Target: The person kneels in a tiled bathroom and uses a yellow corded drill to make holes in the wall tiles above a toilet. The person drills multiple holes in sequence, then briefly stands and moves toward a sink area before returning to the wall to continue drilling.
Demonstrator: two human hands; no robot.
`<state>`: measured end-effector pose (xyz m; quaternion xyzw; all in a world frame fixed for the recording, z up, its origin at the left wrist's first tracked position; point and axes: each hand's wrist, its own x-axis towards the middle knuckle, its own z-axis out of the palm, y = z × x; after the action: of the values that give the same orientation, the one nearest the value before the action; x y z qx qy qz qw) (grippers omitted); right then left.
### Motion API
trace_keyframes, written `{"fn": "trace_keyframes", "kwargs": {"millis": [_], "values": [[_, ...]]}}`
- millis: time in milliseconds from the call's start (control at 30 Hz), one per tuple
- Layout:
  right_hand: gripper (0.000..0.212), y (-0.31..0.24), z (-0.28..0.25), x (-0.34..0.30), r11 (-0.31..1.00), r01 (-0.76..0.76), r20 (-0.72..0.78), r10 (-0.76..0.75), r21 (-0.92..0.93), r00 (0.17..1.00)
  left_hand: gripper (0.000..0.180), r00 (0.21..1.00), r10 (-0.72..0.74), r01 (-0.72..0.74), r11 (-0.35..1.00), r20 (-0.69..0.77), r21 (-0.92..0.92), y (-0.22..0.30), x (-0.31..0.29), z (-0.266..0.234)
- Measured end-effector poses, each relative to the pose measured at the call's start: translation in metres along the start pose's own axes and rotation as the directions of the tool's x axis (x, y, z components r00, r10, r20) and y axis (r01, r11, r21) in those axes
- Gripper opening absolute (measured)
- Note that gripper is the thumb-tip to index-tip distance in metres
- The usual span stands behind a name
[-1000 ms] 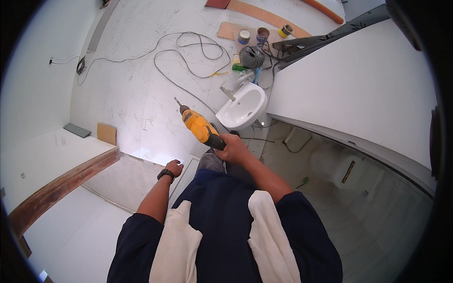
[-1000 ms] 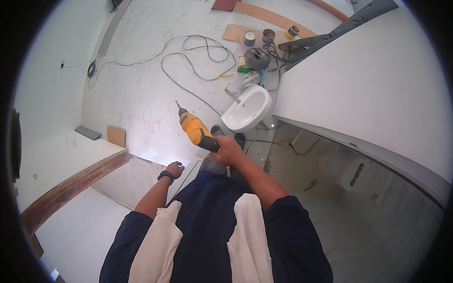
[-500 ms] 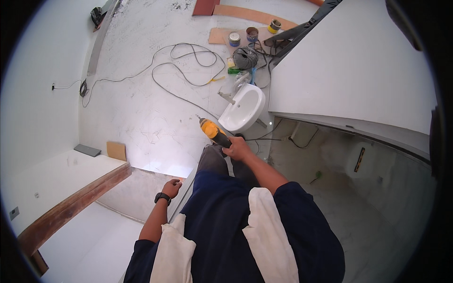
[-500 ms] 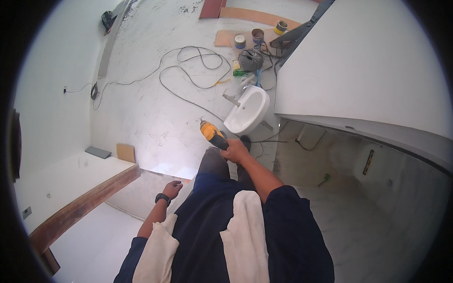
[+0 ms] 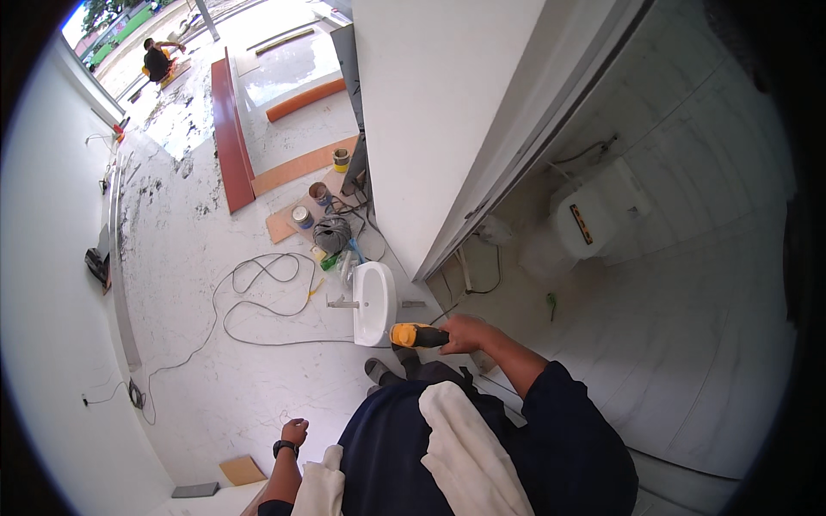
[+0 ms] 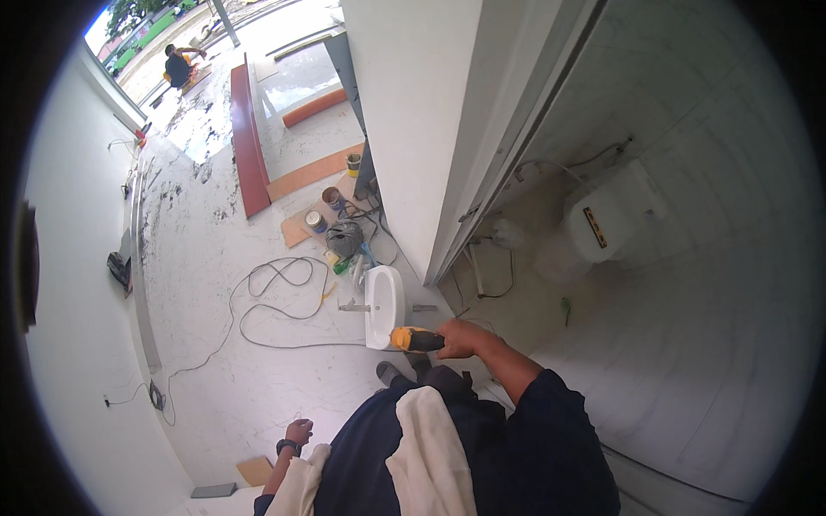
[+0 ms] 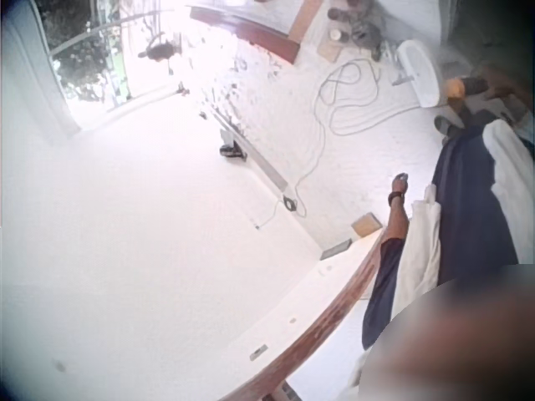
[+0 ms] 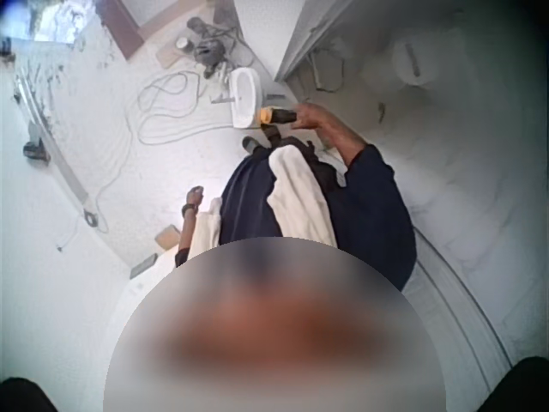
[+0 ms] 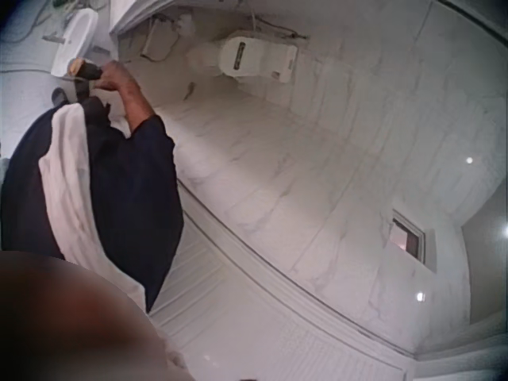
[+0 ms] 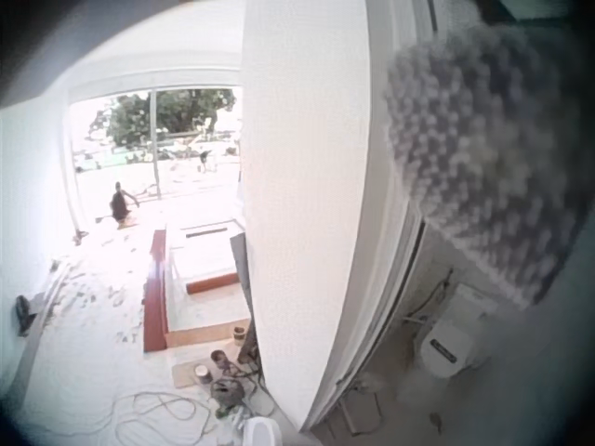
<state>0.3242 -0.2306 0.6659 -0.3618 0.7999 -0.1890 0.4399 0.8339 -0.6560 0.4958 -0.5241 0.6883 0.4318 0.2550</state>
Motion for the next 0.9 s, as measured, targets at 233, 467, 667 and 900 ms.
{"fn": "trace_keyframes", "kwargs": {"millis": [233, 467, 667, 900], "values": [[0.047, 0.047, -0.011, -0.094, 0.78, -0.393, -0.107, 0.5, 0.488, 0.859, 0.047, 0.998, 0.061, -0.061, 0.998, -0.027, 0.019, 0.062, 0.017, -0.073], [0.036, 0.096, -0.028, -0.142, 0.5, -0.163, -0.349, 0.769, 0.851, 0.535, 0.045, 0.831, 0.556, -0.538, 0.803, 0.002, 0.257, 0.245, -0.037, -0.11], [0.03, 0.116, -0.092, -0.102, 0.407, 0.379, -0.501, 0.843, 0.831, 0.194, 0.043, 0.427, 0.893, -0.877, 0.447, -0.141, 0.176, 0.519, -0.198, -0.116], [0.022, 0.139, -0.237, -0.018, 0.327, 0.767, -0.495, 0.869, 0.552, -0.014, 0.062, -0.678, 0.643, -0.666, -0.334, -0.355, 0.666, 0.758, -0.382, -0.115]]}}
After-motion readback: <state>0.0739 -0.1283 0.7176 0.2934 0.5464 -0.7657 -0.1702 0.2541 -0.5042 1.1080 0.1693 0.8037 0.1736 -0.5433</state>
